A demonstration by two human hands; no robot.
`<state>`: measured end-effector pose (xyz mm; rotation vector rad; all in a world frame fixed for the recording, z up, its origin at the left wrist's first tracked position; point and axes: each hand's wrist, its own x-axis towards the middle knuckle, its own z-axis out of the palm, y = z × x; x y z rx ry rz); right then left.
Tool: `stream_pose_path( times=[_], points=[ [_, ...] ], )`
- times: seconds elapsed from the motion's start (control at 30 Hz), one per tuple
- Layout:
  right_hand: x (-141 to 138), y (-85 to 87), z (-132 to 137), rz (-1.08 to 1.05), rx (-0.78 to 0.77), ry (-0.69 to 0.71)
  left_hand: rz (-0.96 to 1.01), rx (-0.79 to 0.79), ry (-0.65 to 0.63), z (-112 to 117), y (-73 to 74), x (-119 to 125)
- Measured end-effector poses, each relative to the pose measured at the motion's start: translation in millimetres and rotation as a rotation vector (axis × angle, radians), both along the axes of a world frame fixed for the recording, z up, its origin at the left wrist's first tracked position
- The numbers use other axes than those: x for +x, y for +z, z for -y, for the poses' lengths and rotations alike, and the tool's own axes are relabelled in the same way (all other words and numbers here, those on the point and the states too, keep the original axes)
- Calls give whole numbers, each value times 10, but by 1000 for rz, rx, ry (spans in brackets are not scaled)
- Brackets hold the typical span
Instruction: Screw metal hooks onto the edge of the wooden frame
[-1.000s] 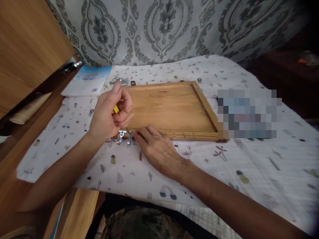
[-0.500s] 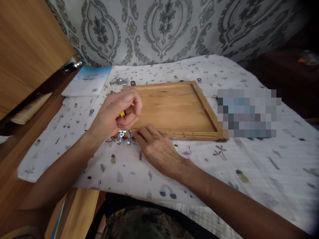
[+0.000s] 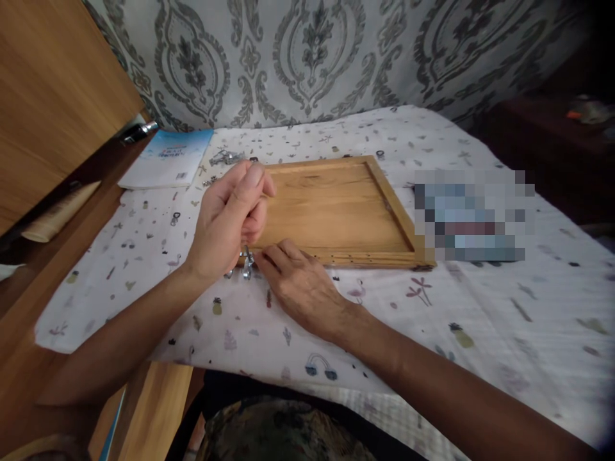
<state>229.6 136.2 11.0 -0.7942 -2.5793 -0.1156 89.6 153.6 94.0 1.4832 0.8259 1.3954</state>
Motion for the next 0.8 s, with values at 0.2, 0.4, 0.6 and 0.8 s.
stream_pose_path(
  times=[0.2,0.4,0.6,0.8],
  points=[
    [2,6,10,13,2,-14,-66,-45,-35,-45,34,-20],
    [1,3,4,10,14,-13,-118,-57,-95,-43,55,-27],
    [7,18,9,6,10,-25,-49,-1,-161,-23,28,-7],
    [4,10,-2,-29,-53,-36,27,95,-70,-20,81,-91]
  ],
)
